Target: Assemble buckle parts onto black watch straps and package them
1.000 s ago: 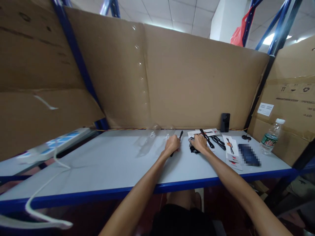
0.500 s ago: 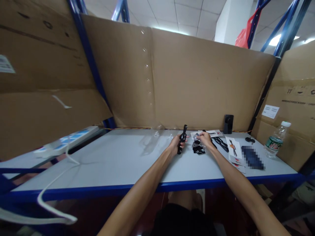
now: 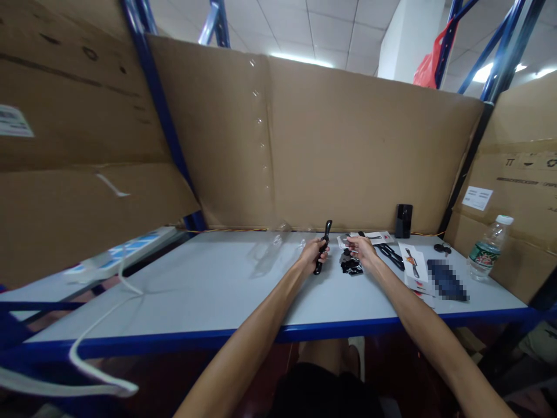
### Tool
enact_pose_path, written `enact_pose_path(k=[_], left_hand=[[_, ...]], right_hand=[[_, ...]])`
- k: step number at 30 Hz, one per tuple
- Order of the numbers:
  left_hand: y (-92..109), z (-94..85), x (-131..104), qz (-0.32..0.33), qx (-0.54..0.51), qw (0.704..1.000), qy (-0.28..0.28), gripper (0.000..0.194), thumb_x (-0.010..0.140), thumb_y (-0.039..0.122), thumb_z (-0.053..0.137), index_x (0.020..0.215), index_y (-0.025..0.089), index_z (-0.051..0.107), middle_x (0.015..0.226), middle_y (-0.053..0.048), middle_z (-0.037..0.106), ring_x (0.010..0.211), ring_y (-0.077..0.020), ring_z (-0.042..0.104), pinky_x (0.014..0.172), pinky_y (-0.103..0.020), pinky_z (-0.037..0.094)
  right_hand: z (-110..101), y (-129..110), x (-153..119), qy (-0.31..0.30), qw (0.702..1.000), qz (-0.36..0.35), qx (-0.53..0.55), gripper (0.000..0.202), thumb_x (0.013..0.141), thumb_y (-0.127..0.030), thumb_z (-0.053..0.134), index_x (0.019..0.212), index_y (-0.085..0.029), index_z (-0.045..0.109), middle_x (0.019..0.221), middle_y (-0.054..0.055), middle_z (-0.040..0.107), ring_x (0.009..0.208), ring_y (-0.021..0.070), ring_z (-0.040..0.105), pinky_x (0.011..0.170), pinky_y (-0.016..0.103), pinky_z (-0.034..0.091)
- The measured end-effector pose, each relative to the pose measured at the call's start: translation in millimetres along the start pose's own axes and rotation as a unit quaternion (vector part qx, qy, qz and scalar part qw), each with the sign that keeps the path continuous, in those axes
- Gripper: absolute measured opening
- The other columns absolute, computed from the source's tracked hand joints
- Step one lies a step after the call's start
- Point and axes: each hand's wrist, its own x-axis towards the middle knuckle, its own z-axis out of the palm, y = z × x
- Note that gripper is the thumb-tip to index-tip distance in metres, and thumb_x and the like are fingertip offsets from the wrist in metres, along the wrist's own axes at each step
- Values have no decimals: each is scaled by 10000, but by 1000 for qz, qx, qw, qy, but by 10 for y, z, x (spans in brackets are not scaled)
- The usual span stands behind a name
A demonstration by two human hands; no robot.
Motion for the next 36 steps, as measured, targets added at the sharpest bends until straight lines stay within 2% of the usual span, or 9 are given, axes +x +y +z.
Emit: enact_pose_path(k=[4, 9, 14, 16, 19, 23, 26, 31, 36], left_hand=[[-71, 52, 12, 2, 25, 1000, 13, 130, 971, 159, 410, 907, 143, 523, 624, 5, 534, 369, -26, 342, 338, -127, 180], [-102, 99, -28, -21, 46, 999, -2, 171, 995, 254, 383, 978, 165, 528, 658, -15, 570, 419, -77, 475, 373, -155, 327], [-163, 144, -48, 26, 91, 995, -31, 242, 994, 380, 412, 852, 193, 472, 534, 46, 470, 326, -30, 263, 355, -135, 144], [-182, 160, -35, 29, 82, 996, -35, 268, 984, 400, 412, 816, 196, 456, 521, 44, 466, 331, -28, 246, 360, -139, 117], [-199, 178, -12, 13, 69, 997, -31, 225, 967, 355, 411, 817, 195, 462, 527, 31, 482, 343, -43, 288, 355, -147, 131], [-217, 179, -14, 17, 72, 997, -33, 209, 976, 356, 402, 907, 191, 509, 551, 27, 502, 383, -77, 402, 376, -157, 269], [-226, 177, -34, 28, 85, 995, -40, 267, 973, 445, 425, 911, 200, 512, 517, 48, 470, 341, -61, 319, 365, -150, 207], [-244, 216, -46, 29, 94, 994, -39, 384, 993, 465, 336, 787, 179, 486, 506, 34, 453, 339, -44, 270, 367, -152, 117], [-264, 197, 7, 44, 77, 996, -17, 319, 962, 459, 416, 781, 198, 448, 518, 52, 434, 341, -41, 279, 370, -147, 122]], right_hand=[[11, -2, -27, -12, 1000, 4, 18, 114, 797, -214, 683, 770, -168, 582, 730, 56, 699, 574, 111, 600, 525, 199, 495], [53, 32, -51, -28, 999, 5, 22, 127, 783, -193, 715, 781, -151, 596, 737, 69, 700, 603, 126, 637, 558, 217, 539], [117, 42, -96, -34, 999, -2, 11, 183, 748, -208, 760, 753, -159, 584, 723, 45, 679, 596, 126, 629, 548, 234, 553], [135, 43, -115, -32, 999, -8, 6, 212, 715, -214, 782, 724, -165, 576, 692, 19, 648, 594, 121, 612, 548, 236, 551], [145, 50, -122, -17, 998, -39, -35, 275, 664, -274, 810, 659, -179, 552, 593, -35, 553, 549, 105, 535, 477, 203, 473], [139, 64, -97, 26, 983, -122, -133, 367, 634, -431, 779, 596, -200, 497, 509, -81, 429, 493, 89, 418, 416, 186, 312], [143, 77, -79, 26, 978, -140, -155, 382, 634, -482, 754, 601, -206, 491, 494, -83, 435, 479, 93, 423, 419, 192, 302], [182, 93, -90, 9, 977, -116, -179, 346, 685, -425, 760, 631, -202, 501, 489, -47, 534, 428, 97, 473, 381, 184, 339], [140, 4, -123, -48, 993, -22, -107, 298, 724, -323, 755, 728, -214, 478, 533, -19, 610, 424, 126, 564, 399, 205, 447]])
